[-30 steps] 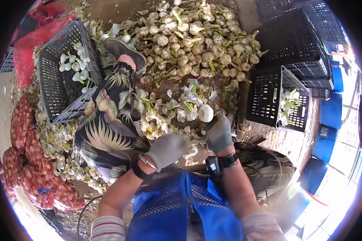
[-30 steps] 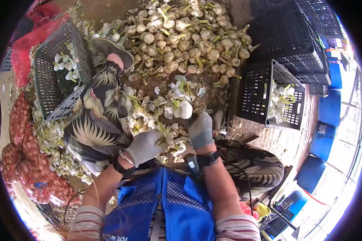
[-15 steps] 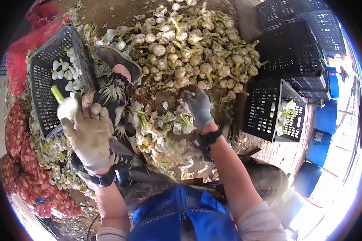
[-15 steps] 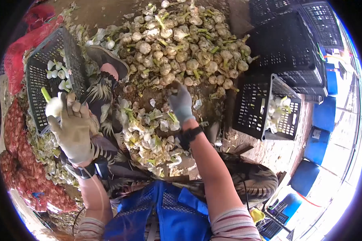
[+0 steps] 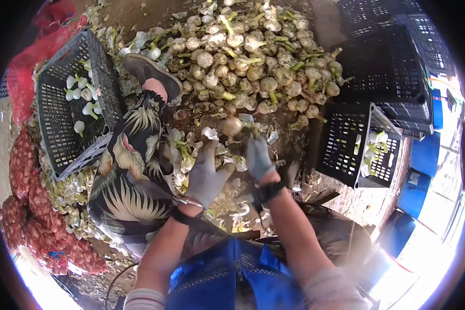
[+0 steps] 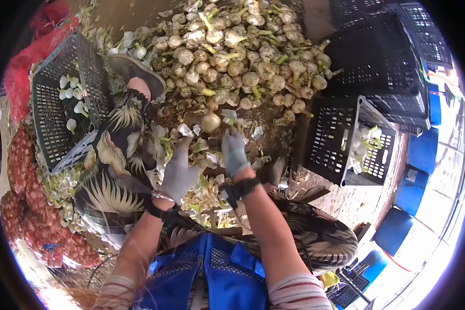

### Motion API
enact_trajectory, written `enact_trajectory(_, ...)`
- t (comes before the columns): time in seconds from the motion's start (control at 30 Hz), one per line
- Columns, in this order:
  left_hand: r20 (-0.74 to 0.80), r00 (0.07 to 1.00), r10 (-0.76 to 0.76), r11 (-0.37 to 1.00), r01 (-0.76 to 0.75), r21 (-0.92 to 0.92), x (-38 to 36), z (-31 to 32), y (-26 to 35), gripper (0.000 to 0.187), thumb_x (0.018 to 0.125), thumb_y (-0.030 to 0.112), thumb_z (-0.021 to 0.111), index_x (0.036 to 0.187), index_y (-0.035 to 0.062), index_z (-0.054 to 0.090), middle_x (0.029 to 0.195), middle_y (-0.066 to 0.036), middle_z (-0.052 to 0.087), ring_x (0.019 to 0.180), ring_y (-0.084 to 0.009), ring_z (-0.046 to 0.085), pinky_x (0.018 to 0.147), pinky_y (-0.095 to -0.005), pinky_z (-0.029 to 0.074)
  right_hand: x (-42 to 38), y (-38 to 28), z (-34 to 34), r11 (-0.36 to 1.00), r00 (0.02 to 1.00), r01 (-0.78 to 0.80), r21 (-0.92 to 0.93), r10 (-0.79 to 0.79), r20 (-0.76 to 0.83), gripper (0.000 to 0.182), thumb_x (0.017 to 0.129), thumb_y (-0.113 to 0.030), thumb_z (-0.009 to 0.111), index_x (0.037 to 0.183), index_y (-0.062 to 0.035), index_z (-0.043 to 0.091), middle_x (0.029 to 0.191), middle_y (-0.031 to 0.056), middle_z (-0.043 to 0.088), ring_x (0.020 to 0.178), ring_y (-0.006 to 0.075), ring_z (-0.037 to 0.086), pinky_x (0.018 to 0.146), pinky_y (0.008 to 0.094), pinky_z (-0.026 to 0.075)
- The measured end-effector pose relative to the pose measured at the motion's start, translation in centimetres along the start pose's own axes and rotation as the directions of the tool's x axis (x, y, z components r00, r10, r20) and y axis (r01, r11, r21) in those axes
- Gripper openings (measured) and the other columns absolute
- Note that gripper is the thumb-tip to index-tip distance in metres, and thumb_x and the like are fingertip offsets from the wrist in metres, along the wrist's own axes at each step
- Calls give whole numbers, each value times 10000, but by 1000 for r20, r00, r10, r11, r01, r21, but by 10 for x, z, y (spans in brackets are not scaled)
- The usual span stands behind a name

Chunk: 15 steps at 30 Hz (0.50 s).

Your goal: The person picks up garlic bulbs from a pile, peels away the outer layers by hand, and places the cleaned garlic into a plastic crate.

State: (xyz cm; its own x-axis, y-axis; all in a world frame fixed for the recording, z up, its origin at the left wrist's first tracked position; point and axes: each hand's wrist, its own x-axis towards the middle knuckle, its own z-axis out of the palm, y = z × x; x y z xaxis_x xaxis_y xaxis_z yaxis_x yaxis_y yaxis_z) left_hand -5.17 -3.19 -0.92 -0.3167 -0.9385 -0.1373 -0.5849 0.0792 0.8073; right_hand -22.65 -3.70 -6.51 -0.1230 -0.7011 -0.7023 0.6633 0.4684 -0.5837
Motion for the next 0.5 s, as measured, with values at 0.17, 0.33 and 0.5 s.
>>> enact_trajectory(0.17, 88, 994, -69, 997, 72, -29, -7, 23, -14, 588, 890, 187, 681, 1398, 23, 435, 1321, -263, 525, 1188, -437, 545, 975, -437, 470, -54, 37, 3, 996, 996, 85, 14, -86, 34, 242, 952, -60, 498, 1150, -1, 626, 1037, 77, 679, 813, 177, 663, 726, 285, 541)
enact_trajectory(0.33, 36, 870, -491, 612, 374, -697, 2, -14, -4, 321, 924, 185, 652, 1201, 25, 615, 1168, -84, 653, 1005, -185, 650, 832, -325, 545, -48, 23, -21, 854, 950, 180, -489, -280, -140, 145, 894, -29, 591, 962, 46, 694, 800, 9, 649, 677, 75, 547, 578, 264, 455)
enact_trajectory(0.5, -29, 828, -559, 407, 243, -880, 12, -46, 0, 209, 977, 162, 593, 1126, 22, 638, 1082, -90, 685, 891, -155, 675, 767, -262, 573, -2, 0, -9, 306, 904, 196, -932, -424, 50, 176, 881, -120, 653, 1019, -27, 711, 893, 117, 726, 720, 239, 649, 701, 332, 512)
